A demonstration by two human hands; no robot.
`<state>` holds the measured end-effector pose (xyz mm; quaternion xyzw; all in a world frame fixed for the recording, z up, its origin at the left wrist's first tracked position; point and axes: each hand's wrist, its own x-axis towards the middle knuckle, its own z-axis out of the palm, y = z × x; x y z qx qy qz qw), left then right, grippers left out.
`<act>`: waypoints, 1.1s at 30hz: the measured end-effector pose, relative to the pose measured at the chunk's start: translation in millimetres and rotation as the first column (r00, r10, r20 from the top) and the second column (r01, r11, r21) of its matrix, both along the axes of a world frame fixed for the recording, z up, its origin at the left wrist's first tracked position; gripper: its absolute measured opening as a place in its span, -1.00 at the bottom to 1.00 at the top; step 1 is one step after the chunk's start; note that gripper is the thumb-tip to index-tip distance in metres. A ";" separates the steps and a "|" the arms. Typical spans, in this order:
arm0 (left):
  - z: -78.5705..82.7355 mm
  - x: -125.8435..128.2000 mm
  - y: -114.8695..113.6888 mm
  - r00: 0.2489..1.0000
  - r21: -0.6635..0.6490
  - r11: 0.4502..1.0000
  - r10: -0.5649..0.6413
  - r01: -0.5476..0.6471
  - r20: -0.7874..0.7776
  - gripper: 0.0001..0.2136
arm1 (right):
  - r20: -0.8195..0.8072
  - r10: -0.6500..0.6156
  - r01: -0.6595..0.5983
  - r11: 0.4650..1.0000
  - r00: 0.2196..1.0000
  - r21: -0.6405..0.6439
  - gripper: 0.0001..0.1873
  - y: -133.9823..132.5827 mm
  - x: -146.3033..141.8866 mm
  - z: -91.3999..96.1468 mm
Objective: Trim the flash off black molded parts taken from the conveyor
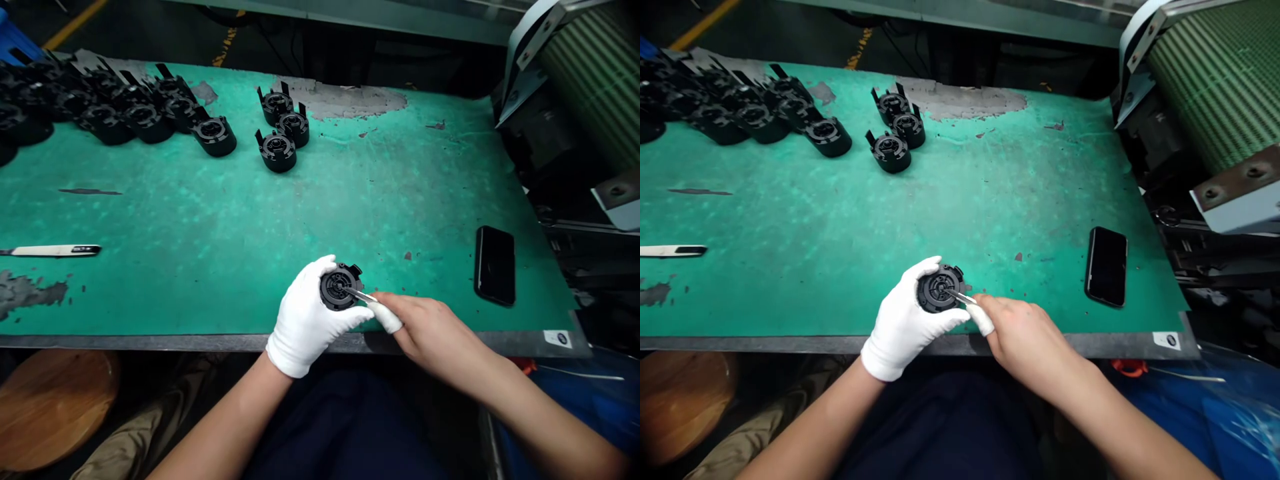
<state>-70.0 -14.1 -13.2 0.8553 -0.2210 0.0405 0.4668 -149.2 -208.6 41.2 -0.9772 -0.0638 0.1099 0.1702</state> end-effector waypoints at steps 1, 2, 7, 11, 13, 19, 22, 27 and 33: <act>-0.6 -0.1 -0.1 1.000 -0.002 1.000 0.001 -0.001 0.002 -0.18 | 0.018 -0.006 0.006 1.000 1.000 -0.013 -0.55 0.1 -0.2 -0.7; -1.4 -0.2 -0.1 1.000 -0.005 1.000 -0.001 0.001 0.000 -0.18 | 0.039 -0.013 0.014 0.999 0.999 -0.038 -0.54 0.1 -0.5 -1.5; -3.6 -0.1 0.5 1.000 -0.031 1.000 0.001 -0.001 -0.004 -0.16 | 0.041 -0.033 0.035 0.998 0.999 -0.050 -0.49 3.4 -4.4 -5.2; -1.0 -0.4 -0.7 1.000 -0.008 1.000 0.022 -0.022 0.002 -0.18 | -0.053 0.009 -0.003 0.994 0.999 0.108 -0.54 8.5 -4.7 -5.2; -0.7 -3.4 -2.8 0.999 -0.014 1.000 0.028 -0.028 -0.015 -0.14 | -0.066 -0.011 0.022 0.984 0.998 0.174 -0.56 10.0 -4.9 -7.2; -8.1 -16.6 -5.5 0.991 -0.091 0.987 0.136 -0.135 -0.006 -0.17 | -0.149 -0.083 0.136 0.908 0.985 0.397 -0.65 -5.3 0.7 -5.6; -6.9 -14.0 1.0 0.993 -0.087 0.990 0.117 -0.115 0.024 -0.25 | -0.185 -0.031 0.107 0.903 0.982 0.415 -0.77 -17.2 10.6 2.7; 5.1 -27.6 13.2 0.991 0.008 0.993 0.118 -0.119 0.056 -0.44 | -0.158 -0.247 0.292 0.733 0.956 0.614 -0.71 13.0 18.8 -21.8; 4.8 -74.0 21.0 0.993 0.079 0.990 0.120 -0.118 -0.011 -0.32 | -0.003 -0.363 0.288 0.734 0.932 0.615 -0.68 23.7 38.0 -29.7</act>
